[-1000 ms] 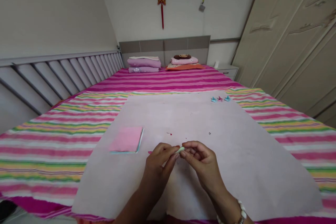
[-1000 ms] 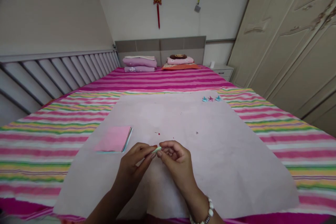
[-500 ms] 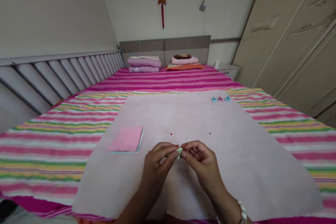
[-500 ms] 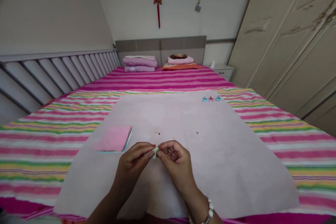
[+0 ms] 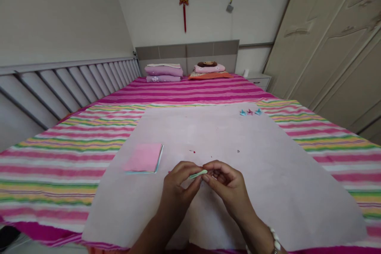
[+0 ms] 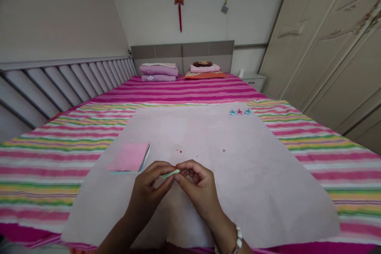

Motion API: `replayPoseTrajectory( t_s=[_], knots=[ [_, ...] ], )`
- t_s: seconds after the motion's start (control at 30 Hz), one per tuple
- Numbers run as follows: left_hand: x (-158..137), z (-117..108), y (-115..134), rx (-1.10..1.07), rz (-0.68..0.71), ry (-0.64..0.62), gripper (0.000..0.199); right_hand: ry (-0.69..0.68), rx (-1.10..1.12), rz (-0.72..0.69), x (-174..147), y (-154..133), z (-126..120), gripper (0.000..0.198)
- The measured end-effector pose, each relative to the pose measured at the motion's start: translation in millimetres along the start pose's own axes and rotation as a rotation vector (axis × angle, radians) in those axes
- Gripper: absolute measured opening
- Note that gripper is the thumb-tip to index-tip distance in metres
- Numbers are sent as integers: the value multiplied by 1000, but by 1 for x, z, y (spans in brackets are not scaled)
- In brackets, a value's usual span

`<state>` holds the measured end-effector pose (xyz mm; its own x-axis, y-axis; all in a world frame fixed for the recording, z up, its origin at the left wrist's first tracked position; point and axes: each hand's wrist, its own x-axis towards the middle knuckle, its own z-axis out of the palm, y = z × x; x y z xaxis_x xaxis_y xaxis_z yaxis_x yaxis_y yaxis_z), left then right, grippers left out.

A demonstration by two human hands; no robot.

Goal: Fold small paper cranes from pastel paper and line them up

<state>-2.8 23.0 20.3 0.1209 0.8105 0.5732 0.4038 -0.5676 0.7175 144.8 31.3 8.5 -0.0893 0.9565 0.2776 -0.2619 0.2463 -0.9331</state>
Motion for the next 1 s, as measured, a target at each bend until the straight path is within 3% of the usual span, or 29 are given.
replayPoseTrajectory(
  t_s=[0.33,0.5,0.63,0.83,1.0],
  knots=[
    [-3,0,0,100,15,-77,12,-46,-61,9,2,-1,-2,7],
    [-5,-1,-1,-7,-151,-77,12,-30,-36,44,2,3,-4,9],
    [-7,-2,-1,-63,-258,-80,9,-114,-35,33,5,1,-6,15],
    [-6,-3,-1,-295,-313,-163,18,-85,-88,-1,8,4,-12,8],
    [-4,-4,-2,-357,-308,-109,13,-62,-35,62,7,7,-14,11]
  ],
)
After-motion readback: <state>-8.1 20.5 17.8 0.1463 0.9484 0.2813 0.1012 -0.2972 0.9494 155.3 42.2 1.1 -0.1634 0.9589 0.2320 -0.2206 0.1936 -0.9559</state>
